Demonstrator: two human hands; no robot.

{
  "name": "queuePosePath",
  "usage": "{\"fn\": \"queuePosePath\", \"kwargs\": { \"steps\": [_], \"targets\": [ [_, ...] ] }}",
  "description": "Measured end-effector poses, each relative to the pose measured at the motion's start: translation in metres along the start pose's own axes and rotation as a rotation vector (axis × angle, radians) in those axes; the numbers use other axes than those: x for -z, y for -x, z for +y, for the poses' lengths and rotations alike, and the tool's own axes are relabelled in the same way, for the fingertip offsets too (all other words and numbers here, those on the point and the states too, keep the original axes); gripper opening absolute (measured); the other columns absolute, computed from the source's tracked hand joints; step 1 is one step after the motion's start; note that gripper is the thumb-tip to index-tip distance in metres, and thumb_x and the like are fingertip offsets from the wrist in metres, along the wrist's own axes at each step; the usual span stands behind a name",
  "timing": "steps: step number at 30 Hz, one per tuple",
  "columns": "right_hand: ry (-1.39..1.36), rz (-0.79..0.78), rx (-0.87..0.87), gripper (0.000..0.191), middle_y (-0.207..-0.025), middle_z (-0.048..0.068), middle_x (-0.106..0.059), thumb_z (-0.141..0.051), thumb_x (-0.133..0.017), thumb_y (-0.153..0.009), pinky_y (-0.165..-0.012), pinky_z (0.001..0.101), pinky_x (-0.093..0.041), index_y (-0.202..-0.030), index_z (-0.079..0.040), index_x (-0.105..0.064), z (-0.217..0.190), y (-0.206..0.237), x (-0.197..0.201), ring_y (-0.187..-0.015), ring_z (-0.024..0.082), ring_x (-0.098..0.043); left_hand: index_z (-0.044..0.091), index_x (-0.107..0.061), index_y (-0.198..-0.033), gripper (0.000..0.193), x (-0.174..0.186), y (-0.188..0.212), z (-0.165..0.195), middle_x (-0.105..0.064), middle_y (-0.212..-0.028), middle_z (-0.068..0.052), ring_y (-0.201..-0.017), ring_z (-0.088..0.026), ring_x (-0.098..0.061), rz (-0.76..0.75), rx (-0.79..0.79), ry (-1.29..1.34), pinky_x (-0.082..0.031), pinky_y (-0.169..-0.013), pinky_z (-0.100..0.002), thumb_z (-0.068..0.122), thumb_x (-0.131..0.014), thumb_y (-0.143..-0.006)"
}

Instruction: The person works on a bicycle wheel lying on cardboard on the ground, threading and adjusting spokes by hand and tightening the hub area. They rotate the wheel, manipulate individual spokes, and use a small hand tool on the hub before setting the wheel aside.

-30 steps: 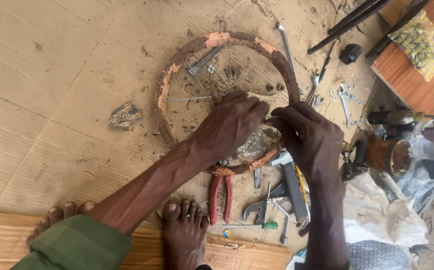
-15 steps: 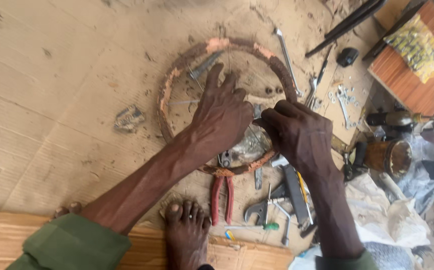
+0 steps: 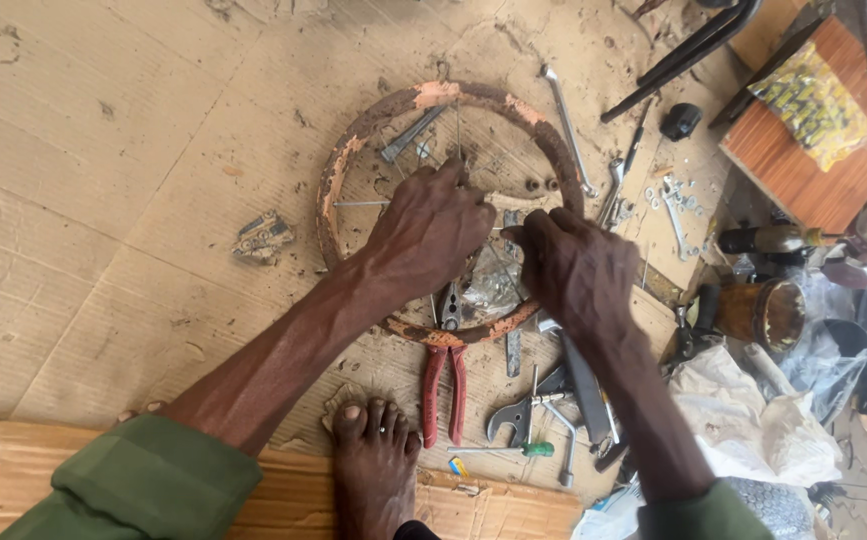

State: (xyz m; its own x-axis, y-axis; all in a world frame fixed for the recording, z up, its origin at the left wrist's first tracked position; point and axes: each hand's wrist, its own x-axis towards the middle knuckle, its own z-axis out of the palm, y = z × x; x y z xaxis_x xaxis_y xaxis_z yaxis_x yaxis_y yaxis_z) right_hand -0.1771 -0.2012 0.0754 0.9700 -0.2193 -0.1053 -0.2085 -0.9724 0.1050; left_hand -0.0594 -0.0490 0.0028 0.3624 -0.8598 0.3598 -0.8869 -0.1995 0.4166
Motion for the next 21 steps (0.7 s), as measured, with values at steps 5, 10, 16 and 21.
{"fn": "queuePosePath", "kwargs": {
  "steps": [5, 10, 16, 21],
  "targets": [
    [-0.109, 0.096, -0.080, 0.025, -0.070, -0.004, -0.067, -0.034, -0.071, -0.100, -0.040, 0.0364, -0.033, -0.081, -0.018, -0.074, -0.014, 0.001, 0.006, -0.046, 0.014, -0.053, -0.001, -0.072, -0.081, 0.017, 0.014, -0.002, 0.001, -0.070, -0.076, -0.021, -0.092, -0.035, -0.069, -0.191, 0.089, 0.086, -0.058, -0.085, -0.053, -0.002, -0.056, -0.088],
    [-0.490, 0.266, 0.037, 0.018, -0.092, 0.002, -0.067, -0.027, -0.078, -0.095, -0.048, 0.0295, -0.038, -0.105, -0.012, -0.074, -0.006, 0.009, 0.024, -0.054, 0.010, -0.048, -0.004, -0.074, -0.090, 0.031, 0.033, -0.006, 0.008, -0.071, -0.086, -0.023, -0.108, -0.040, -0.059, -0.301, 0.105, 0.089, -0.050, -0.086, -0.059, 0.021, -0.067, -0.072],
    [-1.557, 0.577, -0.572, 0.013, -0.097, 0.005, -0.069, -0.018, -0.068, -0.105, -0.050, 0.0212, -0.032, -0.108, -0.006, -0.070, 0.021, 0.035, -0.003, -0.057, 0.004, -0.041, 0.001, -0.077, -0.080, 0.027, 0.045, -0.005, 0.020, -0.071, -0.100, -0.022, -0.116, -0.039, -0.056, -0.295, 0.102, 0.051, -0.042, -0.094, -0.058, 0.024, -0.066, -0.071],
    [-2.091, 0.327, -0.882, 0.019, -0.079, 0.003, -0.057, -0.020, -0.062, -0.110, -0.052, 0.0213, -0.032, -0.103, -0.004, -0.067, 0.018, 0.103, -0.041, -0.058, 0.007, -0.042, 0.004, -0.078, -0.077, 0.032, 0.042, -0.006, 0.031, -0.070, -0.096, -0.019, -0.115, -0.039, -0.056, -0.206, 0.176, 0.105, -0.030, -0.100, -0.068, 0.034, -0.069, -0.077]
  ]
}}
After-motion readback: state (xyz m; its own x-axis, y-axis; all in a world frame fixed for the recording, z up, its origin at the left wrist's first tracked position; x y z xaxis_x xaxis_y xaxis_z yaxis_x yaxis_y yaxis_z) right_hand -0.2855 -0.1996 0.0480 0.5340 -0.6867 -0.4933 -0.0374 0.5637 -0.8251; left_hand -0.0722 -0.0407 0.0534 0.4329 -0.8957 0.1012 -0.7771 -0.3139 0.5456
